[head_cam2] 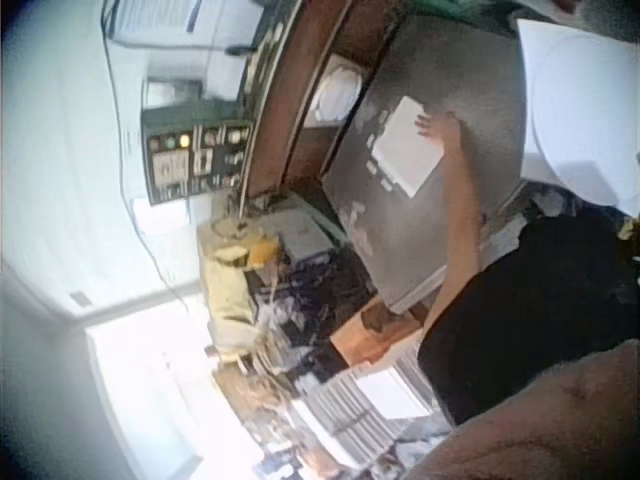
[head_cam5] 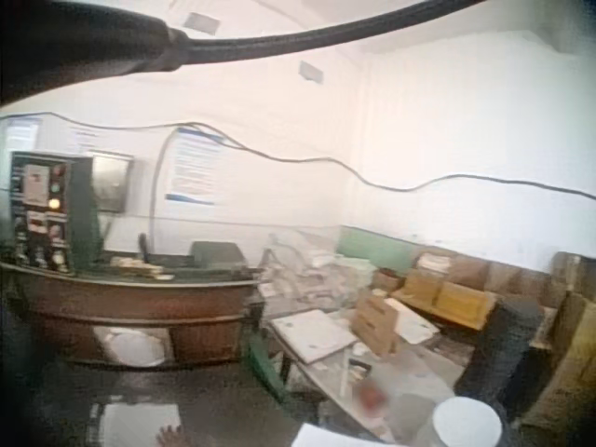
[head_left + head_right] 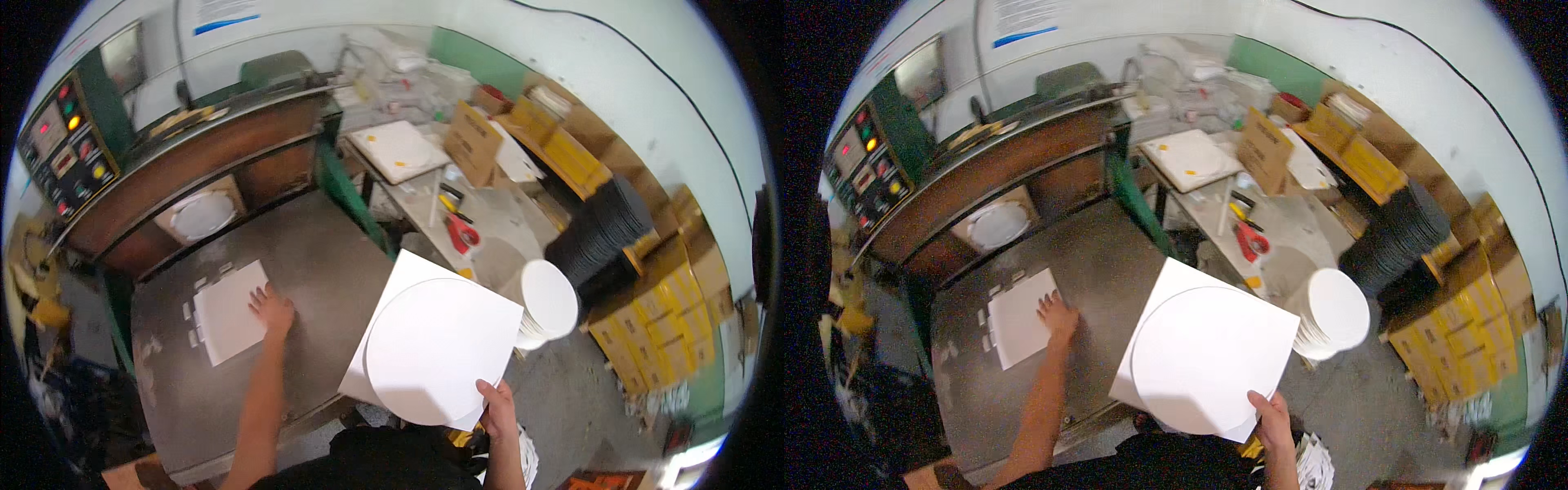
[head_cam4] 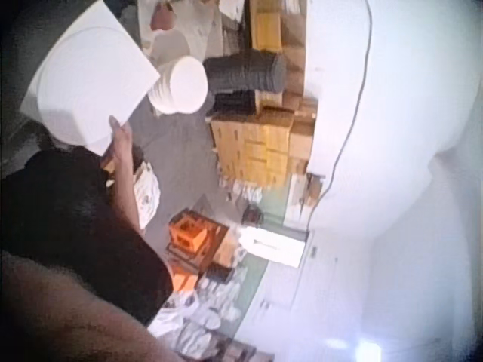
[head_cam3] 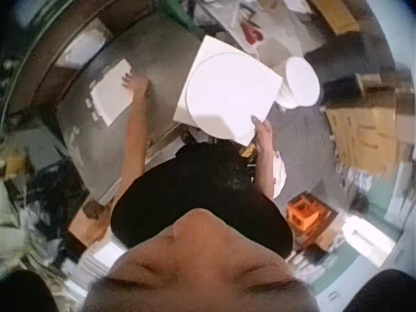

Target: The person picks up square paper sheets, places them one by one onto the bed of a die-cutting machine, and removes the resulting circular cutouts and waste paper frames.

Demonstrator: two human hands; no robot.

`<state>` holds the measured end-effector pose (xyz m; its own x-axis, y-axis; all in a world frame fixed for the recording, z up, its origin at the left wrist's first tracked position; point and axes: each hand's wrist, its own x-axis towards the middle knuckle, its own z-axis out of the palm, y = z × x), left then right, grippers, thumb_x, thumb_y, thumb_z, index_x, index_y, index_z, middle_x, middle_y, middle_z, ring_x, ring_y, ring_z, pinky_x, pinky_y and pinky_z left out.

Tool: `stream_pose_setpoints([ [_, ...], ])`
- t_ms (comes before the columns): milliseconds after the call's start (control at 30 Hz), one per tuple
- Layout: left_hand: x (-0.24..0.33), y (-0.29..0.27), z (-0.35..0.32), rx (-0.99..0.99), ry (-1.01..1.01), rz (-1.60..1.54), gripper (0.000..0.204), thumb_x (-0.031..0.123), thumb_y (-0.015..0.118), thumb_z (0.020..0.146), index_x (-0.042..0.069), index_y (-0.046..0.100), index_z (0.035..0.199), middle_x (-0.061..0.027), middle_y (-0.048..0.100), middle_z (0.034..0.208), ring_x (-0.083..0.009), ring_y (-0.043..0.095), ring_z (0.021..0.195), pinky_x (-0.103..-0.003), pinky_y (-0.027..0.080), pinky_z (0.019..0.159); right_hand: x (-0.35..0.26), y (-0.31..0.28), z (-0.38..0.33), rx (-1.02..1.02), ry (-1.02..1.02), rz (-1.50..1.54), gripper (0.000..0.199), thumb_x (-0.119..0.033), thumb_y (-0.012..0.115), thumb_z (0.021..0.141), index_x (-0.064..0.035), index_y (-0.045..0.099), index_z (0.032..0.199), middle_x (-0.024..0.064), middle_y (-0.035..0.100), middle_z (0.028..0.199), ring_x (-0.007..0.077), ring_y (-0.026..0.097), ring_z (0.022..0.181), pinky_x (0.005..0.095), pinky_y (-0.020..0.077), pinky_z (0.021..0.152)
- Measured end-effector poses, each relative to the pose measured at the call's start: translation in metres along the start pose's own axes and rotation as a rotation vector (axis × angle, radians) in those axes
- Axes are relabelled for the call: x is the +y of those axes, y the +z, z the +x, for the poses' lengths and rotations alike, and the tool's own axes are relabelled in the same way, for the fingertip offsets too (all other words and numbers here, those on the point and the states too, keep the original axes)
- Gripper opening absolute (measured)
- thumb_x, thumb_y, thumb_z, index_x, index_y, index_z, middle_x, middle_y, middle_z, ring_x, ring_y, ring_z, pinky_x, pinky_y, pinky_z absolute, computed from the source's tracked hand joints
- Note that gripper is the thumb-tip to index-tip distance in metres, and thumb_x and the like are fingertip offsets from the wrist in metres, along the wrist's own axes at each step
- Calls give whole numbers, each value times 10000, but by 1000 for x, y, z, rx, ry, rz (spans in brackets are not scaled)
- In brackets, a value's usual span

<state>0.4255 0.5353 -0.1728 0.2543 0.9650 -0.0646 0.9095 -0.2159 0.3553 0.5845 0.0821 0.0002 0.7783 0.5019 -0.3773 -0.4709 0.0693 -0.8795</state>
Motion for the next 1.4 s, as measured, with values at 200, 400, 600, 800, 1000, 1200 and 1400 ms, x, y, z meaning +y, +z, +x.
stream_pose_setpoints([
  [200,106,-79,-114,-309,524,-1141,406,289,499,973,10,512,1267,-133,595,1202,-228,586,1064,-354,463,912,1,-43,2,149,10,1,306,-103,607,847,37,576,1118,135,669,987,211,659,825,341,547,752],
  [400,173,-129,-212,-1141,330,-1277,461,329,480,983,17,444,1320,-126,622,1138,-187,601,966,-295,483,848,1,-90,6,158,97,164,334,-182,639,839,32,586,1090,118,674,949,197,667,812,326,550,746],
  [600,226,-61,-285,-934,545,-1052,372,173,534,929,-6,496,1253,-69,585,1081,-166,542,989,-336,435,888,5,-173,7,86,88,58,225,-220,611,920,-22,615,1027,21,621,750,97,530,572,246,409,493],
  [800,350,-15,-289,-1237,231,-1455,514,87,504,920,5,352,1404,-133,513,1332,-266,493,1230,-433,383,1040,-11,-346,-49,508,-53,-191,245,-245,537,974,-34,629,1059,38,637,677,67,513,523,213,381,477],
  [1000,489,72,-308,-1321,31,-1595,405,141,488,985,125,370,1372,-109,476,1341,-276,504,1211,-480,453,991,-48,-428,-103,1047,-104,-879,224,-175,523,943,-11,608,1070,131,635,683,197,610,524,343,471,488],
  [1200,527,134,-330,-1198,-60,-1389,440,138,475,987,111,313,1395,-129,464,1351,-291,525,1195,-482,471,989,61,-514,-127,1367,385,-1402,321,-182,520,922,-44,531,1212,185,679,841,377,658,728,472,515,650],
  [1400,532,138,-332,-1132,-55,-1298,424,188,521,974,3,376,1327,-159,548,1242,-286,609,1057,-410,545,867,257,-559,-89,843,827,-1180,400,-215,583,881,-9,507,1216,210,605,1055,340,597,944,465,517,728],
])
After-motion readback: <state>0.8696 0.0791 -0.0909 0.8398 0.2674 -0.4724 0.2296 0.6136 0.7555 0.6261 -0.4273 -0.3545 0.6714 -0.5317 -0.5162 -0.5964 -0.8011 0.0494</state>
